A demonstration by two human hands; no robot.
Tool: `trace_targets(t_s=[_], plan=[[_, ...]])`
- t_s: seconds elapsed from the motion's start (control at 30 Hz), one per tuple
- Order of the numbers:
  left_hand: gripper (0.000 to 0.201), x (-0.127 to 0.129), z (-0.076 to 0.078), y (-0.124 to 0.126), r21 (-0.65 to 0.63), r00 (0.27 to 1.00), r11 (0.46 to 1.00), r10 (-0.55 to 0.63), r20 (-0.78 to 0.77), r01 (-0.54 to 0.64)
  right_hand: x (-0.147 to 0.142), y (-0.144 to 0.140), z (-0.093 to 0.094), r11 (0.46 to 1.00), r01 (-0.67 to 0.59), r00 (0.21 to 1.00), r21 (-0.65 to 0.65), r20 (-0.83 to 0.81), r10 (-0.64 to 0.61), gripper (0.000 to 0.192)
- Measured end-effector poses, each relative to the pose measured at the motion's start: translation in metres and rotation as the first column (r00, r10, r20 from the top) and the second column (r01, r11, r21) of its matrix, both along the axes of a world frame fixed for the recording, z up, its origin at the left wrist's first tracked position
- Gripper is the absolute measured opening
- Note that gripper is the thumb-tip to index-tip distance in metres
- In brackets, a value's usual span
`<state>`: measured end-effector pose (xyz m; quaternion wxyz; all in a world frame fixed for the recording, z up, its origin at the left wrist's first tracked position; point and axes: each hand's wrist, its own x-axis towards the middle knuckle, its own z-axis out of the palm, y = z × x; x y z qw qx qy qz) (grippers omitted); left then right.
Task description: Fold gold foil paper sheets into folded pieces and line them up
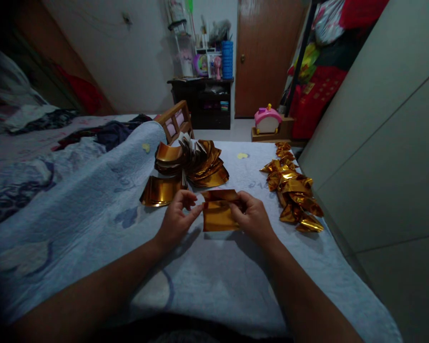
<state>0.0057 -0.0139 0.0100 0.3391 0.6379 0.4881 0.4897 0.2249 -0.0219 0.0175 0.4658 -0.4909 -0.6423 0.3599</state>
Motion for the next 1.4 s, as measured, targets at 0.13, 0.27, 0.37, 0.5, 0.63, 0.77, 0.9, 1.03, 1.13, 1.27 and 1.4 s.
trace_targets(t_s=[0.13,0.27,0.37,0.5,0.63,0.77,0.9,1.03,1.13,1.27,1.4], plan=[[0.013,0.0,0.007,-0.007,0.115,0.978,0.976,-0.171,-0.118,0.184,-0.003,-0.003,0.0,0.929,0.089,0.952,0.359,0.243,-0.185,0.01],[0.022,0.008,0.003,-0.009,0.012,0.896,0.897,-0.441,-0.06,0.442,-0.011,-0.007,-0.001,0.846,-0.03,0.902,0.532,0.38,-0.207,0.013],[0.049,0.014,-0.003,-0.008,-0.149,0.848,0.844,-0.477,0.232,0.515,-0.019,-0.01,-0.002,0.785,-0.132,0.85,0.605,0.477,-0.225,0.012],[0.055,0.015,-0.007,-0.005,-0.253,0.815,0.815,-0.389,0.429,0.522,-0.027,-0.011,-0.002,0.74,-0.231,0.797,0.632,0.559,-0.23,0.014],[0.052,0.013,-0.005,-0.005,-0.264,0.832,0.841,-0.326,0.448,0.472,-0.029,-0.012,-0.001,0.756,-0.278,0.75,0.593,0.626,-0.215,0.014],[0.044,0.011,-0.001,-0.006,-0.242,0.867,0.874,-0.309,0.391,0.421,-0.028,-0.013,0.001,0.784,-0.312,0.726,0.537,0.667,-0.168,0.021],[0.033,0.01,0.001,-0.008,-0.257,0.9,0.898,-0.258,0.351,0.357,-0.027,-0.013,0.002,0.79,-0.336,0.743,0.512,0.66,-0.112,0.031],[0.031,0.008,-0.002,-0.005,-0.252,0.922,0.919,-0.216,0.321,0.303,-0.023,-0.014,0.005,0.792,-0.303,0.791,0.529,0.604,-0.101,0.02],[0.035,0.006,-0.005,-0.003,-0.261,0.922,0.908,-0.246,0.298,0.327,-0.017,-0.012,0.008,0.793,-0.099,0.863,0.601,0.448,-0.232,0.013],[0.036,0.005,-0.004,-0.003,-0.257,0.905,0.881,-0.33,0.269,0.398,-0.008,-0.007,0.008,0.873,0.128,0.93,0.47,0.248,-0.27,0.033],[0.038,0.005,-0.001,-0.005,-0.287,0.874,0.842,-0.366,0.319,0.457,-0.005,-0.004,0.008,1.0,-0.027,0.998,0.005,0.058,0.027,0.024]])
